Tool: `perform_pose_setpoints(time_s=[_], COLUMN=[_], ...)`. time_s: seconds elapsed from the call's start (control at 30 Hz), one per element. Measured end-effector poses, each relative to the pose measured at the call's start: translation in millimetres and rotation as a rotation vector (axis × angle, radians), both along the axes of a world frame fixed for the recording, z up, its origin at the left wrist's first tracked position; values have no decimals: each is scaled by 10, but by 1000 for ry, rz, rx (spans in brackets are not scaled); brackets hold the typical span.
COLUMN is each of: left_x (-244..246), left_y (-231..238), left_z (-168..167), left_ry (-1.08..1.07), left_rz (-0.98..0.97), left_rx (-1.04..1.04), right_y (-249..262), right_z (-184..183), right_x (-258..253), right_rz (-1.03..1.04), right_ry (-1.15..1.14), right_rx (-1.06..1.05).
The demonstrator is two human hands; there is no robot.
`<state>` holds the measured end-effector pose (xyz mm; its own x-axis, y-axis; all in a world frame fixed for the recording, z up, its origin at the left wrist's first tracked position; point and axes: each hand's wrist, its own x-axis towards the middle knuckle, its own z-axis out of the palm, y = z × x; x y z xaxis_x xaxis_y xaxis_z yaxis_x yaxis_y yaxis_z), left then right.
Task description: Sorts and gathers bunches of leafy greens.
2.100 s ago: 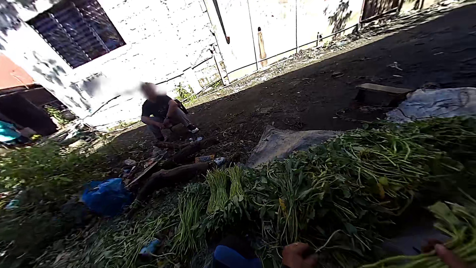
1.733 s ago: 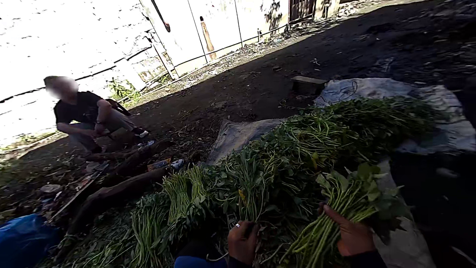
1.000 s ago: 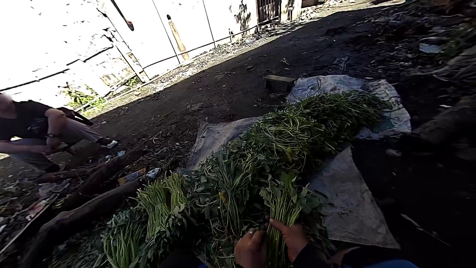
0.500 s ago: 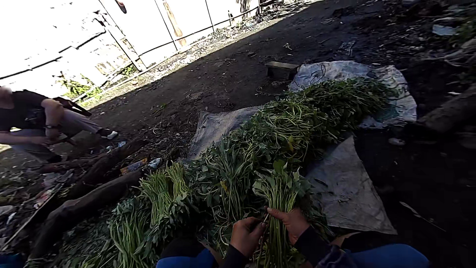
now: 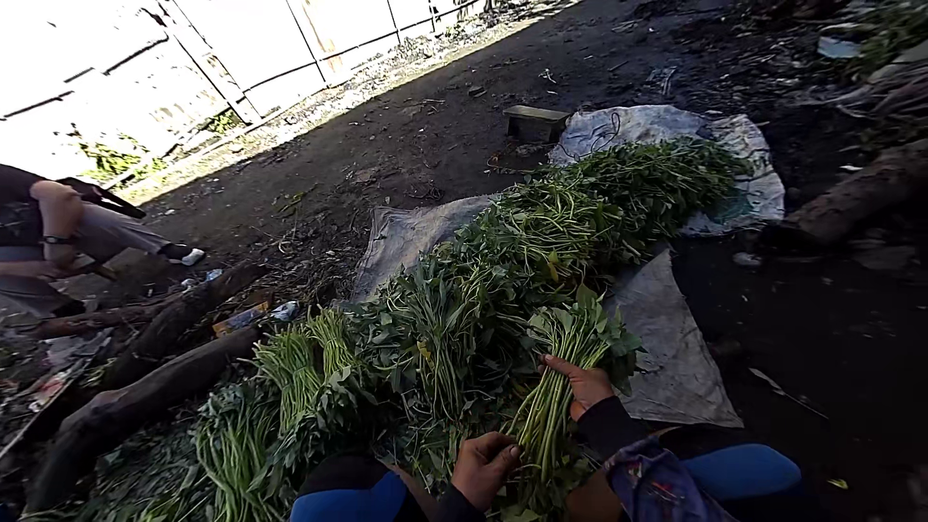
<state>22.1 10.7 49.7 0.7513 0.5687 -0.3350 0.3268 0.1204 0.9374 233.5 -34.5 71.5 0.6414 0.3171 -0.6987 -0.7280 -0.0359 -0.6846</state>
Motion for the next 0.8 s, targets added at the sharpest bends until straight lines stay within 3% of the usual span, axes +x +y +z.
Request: perform_pose_setpoints(time_s=[0.17, 0.27, 0.37, 0.47, 0.53, 0.6, 0.67, 0.8], left_x=[-108, -142, -125, -34, 162, 312, 389, 562], left_y=[-34, -48, -43, 82, 160, 240, 475, 1256], left_z=[10, -20, -32, 54, 159, 48, -78, -222], left_ry=[68, 106, 186, 516, 860, 986, 941, 763], left_rz=[-65, -214, -206, -300, -513, -610, -509, 18], left_rx=[-102, 125, 359, 601, 639, 614, 586, 621], right_y=[13, 18, 0, -29, -44, -73, -135, -335], right_z=[-45, -36, -38, 4, 79, 208, 353, 433], right_x=[64, 19, 11, -66, -220, -287, -189, 140], right_rz=[-50, -19, -33, -62, -50, -42, -64, -176], right_ry=[-16, -31, -45, -105, -198, -326, -463, -569], right_rx=[3, -7, 3, 46, 143, 263, 327, 286])
